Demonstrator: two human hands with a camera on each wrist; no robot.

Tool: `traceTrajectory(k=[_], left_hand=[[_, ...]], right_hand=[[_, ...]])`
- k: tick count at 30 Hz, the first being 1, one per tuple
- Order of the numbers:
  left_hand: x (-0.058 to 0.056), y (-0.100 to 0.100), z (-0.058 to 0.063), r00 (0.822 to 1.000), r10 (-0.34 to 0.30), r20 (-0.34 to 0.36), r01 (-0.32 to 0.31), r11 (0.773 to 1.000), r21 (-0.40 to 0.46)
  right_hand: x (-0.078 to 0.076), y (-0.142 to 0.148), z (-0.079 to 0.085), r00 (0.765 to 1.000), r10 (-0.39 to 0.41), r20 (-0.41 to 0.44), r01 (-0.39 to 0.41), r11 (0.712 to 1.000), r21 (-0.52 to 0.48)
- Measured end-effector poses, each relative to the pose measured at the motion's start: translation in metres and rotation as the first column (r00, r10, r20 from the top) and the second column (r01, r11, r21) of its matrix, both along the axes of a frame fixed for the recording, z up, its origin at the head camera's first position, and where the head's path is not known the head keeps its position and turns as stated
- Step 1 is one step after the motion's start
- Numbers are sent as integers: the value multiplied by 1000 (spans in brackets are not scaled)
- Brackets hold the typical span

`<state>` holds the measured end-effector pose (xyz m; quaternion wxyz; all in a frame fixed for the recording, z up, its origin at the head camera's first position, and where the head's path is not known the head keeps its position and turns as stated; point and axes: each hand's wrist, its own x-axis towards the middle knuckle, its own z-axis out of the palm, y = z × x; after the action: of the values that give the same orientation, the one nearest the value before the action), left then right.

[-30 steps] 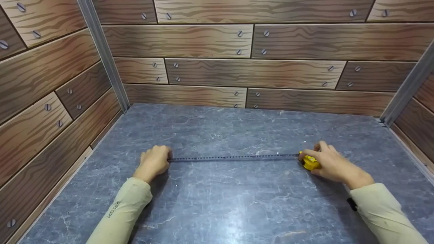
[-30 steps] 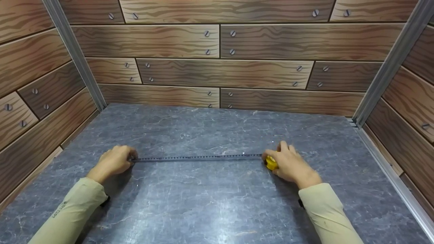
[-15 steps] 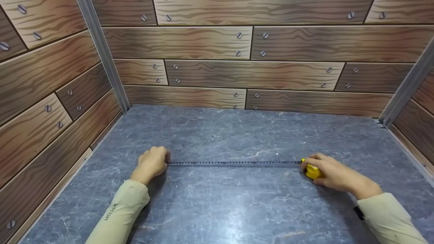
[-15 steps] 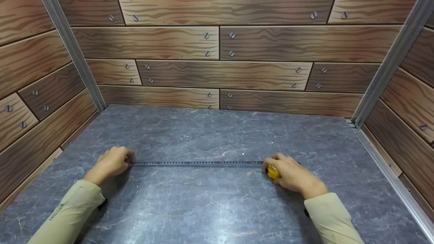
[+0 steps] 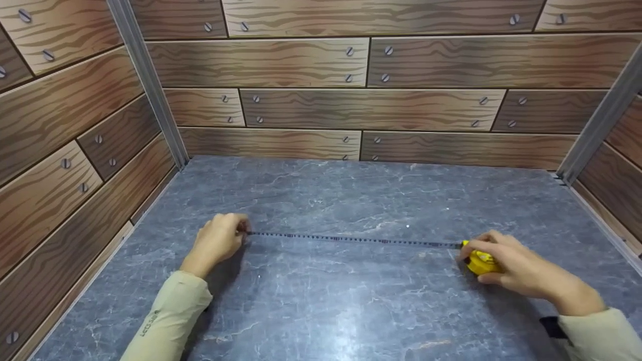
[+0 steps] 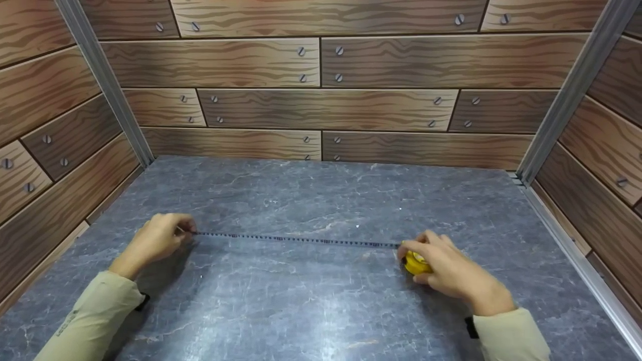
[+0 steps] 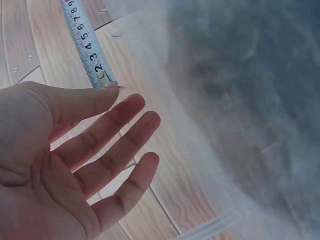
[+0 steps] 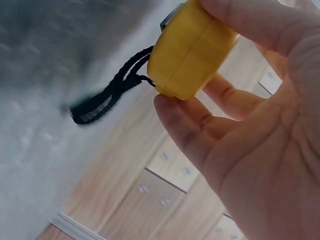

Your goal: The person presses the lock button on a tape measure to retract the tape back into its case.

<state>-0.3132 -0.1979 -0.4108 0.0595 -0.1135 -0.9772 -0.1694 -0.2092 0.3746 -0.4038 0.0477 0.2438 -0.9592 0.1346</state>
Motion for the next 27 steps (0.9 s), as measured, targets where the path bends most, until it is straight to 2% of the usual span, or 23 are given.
traceTrajectory(k=[9,15,21,27], left_hand=[[2,-6,18,998,-22,-56,26,997,74],[4,-8,23,998,-29,-59,34,997,74],[4,-12,22,997,-34,-71,41,995,87],[3,-13,21,996,-32,-85,38,997,71]], right_hand=[[12,-1,29,992,-31,-125,33,999,14],[18,-2,37,994,-55,-89,57,998,21],[18,-5,37,997,-57,-51,59,998,23],[19,-8,36,997,-67,-50,69,997,30]])
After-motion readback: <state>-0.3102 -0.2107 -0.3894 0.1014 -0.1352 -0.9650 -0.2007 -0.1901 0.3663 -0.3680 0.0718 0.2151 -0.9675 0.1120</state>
